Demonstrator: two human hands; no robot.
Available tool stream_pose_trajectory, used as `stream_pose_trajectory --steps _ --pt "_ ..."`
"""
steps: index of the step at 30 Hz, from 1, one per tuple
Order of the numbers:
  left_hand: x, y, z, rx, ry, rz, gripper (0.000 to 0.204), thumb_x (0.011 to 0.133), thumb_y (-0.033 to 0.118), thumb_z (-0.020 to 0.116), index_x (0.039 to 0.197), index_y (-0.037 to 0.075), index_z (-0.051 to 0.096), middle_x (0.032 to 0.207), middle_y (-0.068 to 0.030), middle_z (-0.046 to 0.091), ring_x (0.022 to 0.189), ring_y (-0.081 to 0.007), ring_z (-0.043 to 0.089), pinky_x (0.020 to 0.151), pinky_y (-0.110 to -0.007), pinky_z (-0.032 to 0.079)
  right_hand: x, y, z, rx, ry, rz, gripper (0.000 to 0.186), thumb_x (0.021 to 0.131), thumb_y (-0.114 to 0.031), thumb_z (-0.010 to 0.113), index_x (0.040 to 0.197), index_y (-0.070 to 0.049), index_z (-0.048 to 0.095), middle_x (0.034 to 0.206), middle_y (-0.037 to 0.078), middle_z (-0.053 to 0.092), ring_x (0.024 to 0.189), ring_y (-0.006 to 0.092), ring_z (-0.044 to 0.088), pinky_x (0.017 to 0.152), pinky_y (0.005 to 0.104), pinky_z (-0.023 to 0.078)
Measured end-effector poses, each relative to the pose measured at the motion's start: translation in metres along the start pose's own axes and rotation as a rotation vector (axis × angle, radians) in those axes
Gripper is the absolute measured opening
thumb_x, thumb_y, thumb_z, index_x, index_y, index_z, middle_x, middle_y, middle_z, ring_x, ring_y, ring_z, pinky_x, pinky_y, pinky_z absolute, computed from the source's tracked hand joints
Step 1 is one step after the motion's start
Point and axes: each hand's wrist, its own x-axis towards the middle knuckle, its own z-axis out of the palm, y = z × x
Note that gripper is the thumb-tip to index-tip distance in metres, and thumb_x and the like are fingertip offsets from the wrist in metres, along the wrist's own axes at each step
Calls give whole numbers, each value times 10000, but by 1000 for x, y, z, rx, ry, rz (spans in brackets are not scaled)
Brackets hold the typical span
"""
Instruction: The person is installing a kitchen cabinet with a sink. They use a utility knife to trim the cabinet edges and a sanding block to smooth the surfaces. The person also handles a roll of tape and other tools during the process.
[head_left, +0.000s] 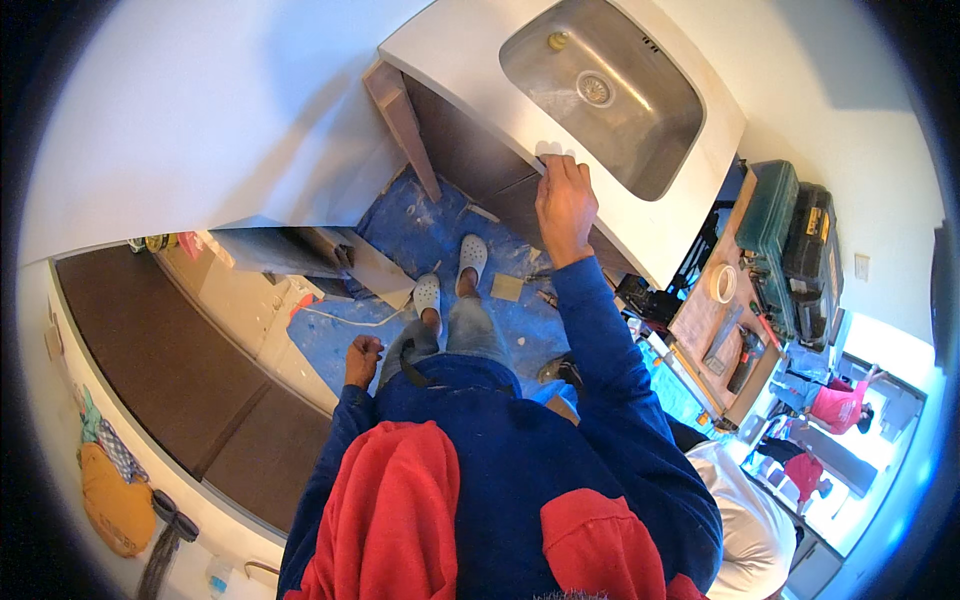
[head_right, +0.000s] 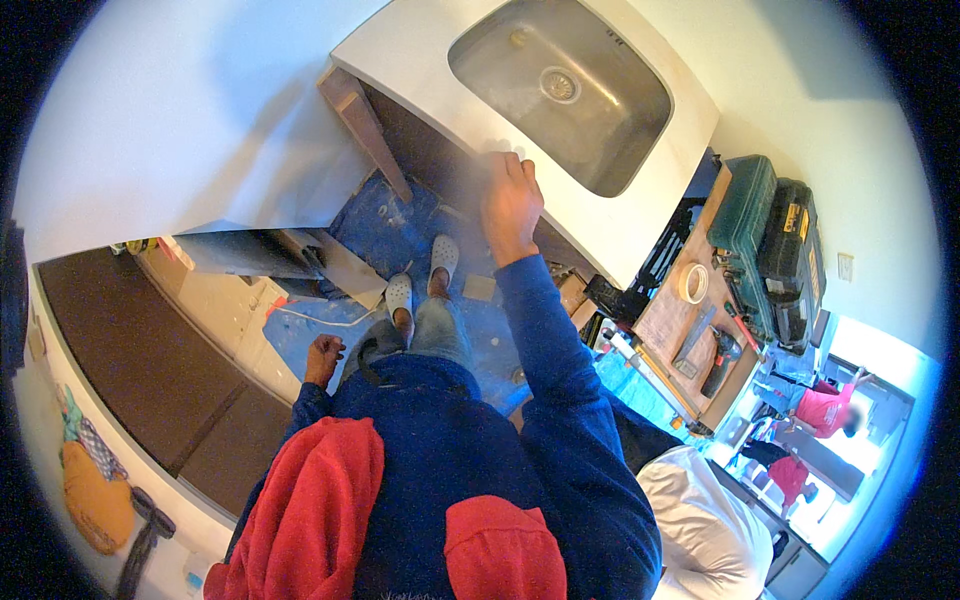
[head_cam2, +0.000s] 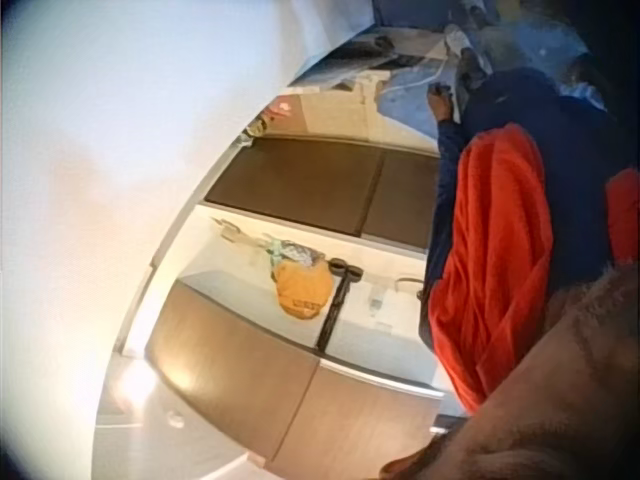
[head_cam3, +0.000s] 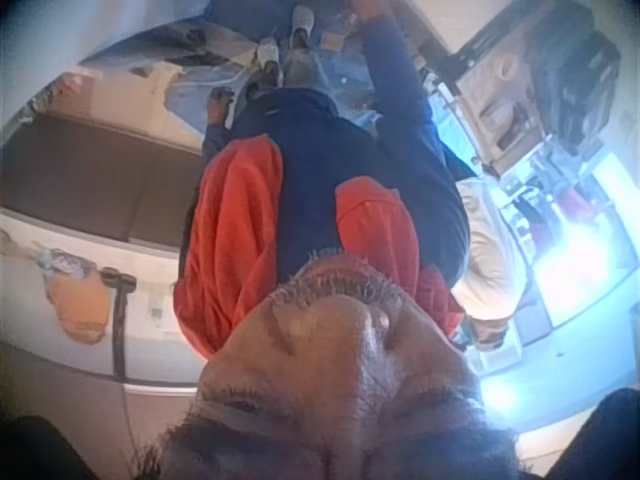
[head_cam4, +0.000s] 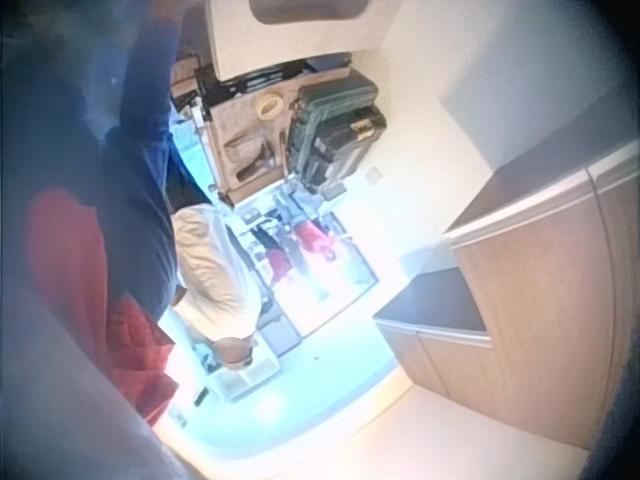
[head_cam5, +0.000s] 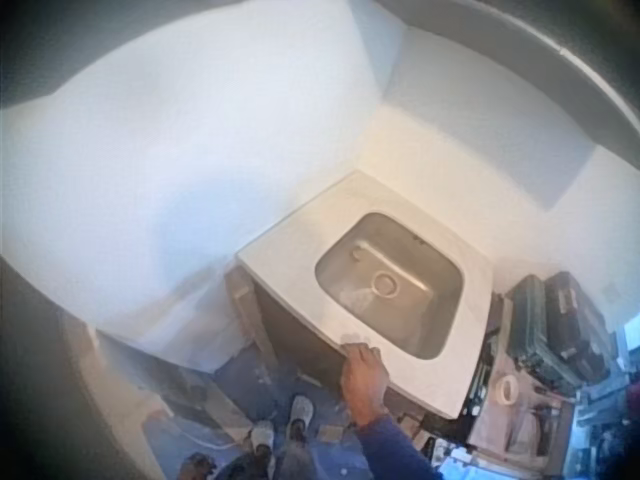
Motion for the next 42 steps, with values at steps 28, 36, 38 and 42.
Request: stream_pose_trajectory --steps 28,36,38,42 --pt "-15 7 2 -82 27 37 350 1029 316 661 1070 -31 687 966 -140 747 891 -231 739 772 -366 601 -4 -6 0 -140 -47 42 227 867 -63 641 1089 -100 675 1067 88 654 994 321 645 751 445 597" --pt "-20 3 -2 -125 24 -29 389 1011 345 682 1070 -39 683 960 -145 742 876 -234 729 775 -369 599 0 -11 6 -108 -92 86 287 881 -34 696 1160 -92 669 1087 104 657 999 333 639 798 473 569" --pt "-19 1 -2 -141 32 1 405 1010 364 685 1071 -36 684 959 -143 742 871 -231 725 776 -367 597 -2 -11 2 -144 -90 99 282 884 -35 697 1158 -94 667 1085 104 656 999 335 639 795 477 569" --pt "-21 -3 -3 -121 54 -26 425 1013 388 684 1072 -33 683 960 -144 742 859 -227 717 780 -362 593 -6 -9 -7 -159 -101 64 313 878 -58 676 1189 -93 667 1151 100 657 1034 332 643 775 467 592"
